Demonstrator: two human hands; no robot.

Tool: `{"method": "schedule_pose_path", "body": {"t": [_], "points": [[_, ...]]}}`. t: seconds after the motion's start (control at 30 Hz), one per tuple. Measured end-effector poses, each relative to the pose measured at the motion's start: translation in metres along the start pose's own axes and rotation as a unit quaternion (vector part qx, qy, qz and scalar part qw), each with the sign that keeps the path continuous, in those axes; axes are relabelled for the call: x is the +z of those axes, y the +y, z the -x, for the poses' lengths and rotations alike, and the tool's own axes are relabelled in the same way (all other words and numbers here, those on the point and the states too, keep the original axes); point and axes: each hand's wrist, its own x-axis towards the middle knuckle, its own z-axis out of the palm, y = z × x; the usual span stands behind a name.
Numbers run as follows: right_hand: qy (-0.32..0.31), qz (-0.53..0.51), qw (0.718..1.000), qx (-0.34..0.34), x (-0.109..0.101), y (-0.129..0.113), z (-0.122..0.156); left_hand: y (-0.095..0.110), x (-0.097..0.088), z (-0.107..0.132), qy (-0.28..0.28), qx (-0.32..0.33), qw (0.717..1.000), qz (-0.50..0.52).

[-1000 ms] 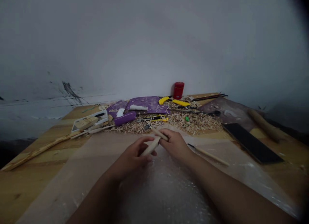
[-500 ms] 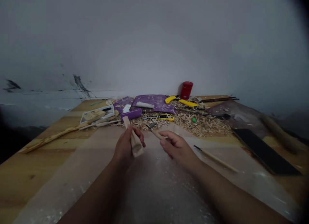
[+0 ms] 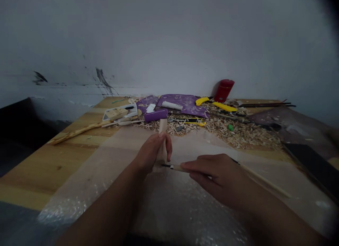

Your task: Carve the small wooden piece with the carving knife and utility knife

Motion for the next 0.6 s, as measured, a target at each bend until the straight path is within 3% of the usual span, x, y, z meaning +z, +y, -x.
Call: {"method": "schedule_pose_path", "body": {"t": [0.37, 0.6], "points": [[-0.053, -0.019, 0.998, 0.02, 0.011, -0.007, 0.003, 0.003, 0.007, 0.003, -0.051, -0.058, 0.995, -0.064], [-0.041, 0.03, 0.998, 0.027, 0.021, -0.015, 0.003, 0.001, 0.003, 0.001, -0.011, -0.062, 0.998, -0.025]]}}
